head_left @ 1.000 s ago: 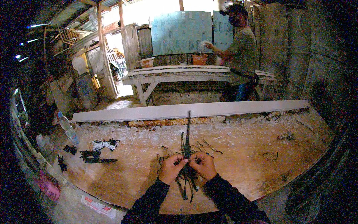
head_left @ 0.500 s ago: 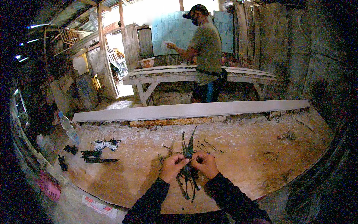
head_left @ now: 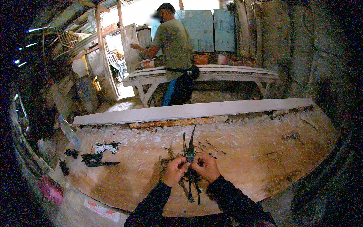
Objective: The person sorts and organizes a bundle of black cables on a wooden workbench, separating and aligning them by hand. Another person in the background moves around the workshop and handles items on a separate table.
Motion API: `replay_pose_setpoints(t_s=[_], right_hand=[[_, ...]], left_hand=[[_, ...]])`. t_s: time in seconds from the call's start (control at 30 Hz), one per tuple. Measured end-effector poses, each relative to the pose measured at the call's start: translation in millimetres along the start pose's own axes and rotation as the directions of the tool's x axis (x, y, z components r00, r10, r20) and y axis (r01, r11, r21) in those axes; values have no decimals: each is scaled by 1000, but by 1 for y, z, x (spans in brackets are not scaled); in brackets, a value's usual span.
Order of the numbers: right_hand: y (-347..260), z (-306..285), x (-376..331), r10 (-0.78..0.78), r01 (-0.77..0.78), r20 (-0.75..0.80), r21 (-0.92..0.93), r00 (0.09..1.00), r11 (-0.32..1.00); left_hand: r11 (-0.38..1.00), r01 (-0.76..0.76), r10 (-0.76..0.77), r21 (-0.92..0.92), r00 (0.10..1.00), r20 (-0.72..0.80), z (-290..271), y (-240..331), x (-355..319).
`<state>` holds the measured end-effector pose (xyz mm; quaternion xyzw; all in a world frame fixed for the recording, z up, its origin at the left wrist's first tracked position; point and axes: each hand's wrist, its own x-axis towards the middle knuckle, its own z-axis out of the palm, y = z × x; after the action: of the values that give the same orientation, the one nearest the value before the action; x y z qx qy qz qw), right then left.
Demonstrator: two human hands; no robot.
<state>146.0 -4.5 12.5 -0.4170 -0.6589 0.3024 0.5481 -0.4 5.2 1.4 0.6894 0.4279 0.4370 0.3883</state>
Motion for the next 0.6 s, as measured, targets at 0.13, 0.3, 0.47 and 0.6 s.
replay_pose_setpoints(t_s=[0.13, 0.3, 0.47, 0.6], right_hand=[[6, 1, 3, 9, -15, 45, 130, 999, 991], [9, 0, 3, 42, -57, 80, 202, 996, 978], [8, -3, 3, 44, -76, 124, 269, 991, 960], [10, -2, 5, 52, -92, 156, 257, 986, 962]], left_hand=[[965, 143, -146, -218, 989, 6, 1, -1, 0], [911, 227, -205, -344, 974, 100, -3, -1, 0], [871, 232, -205, -432, 973, 109, -5, -3, 2], [846, 199, -148, -494, 979, 140, -7, -11, 5]])
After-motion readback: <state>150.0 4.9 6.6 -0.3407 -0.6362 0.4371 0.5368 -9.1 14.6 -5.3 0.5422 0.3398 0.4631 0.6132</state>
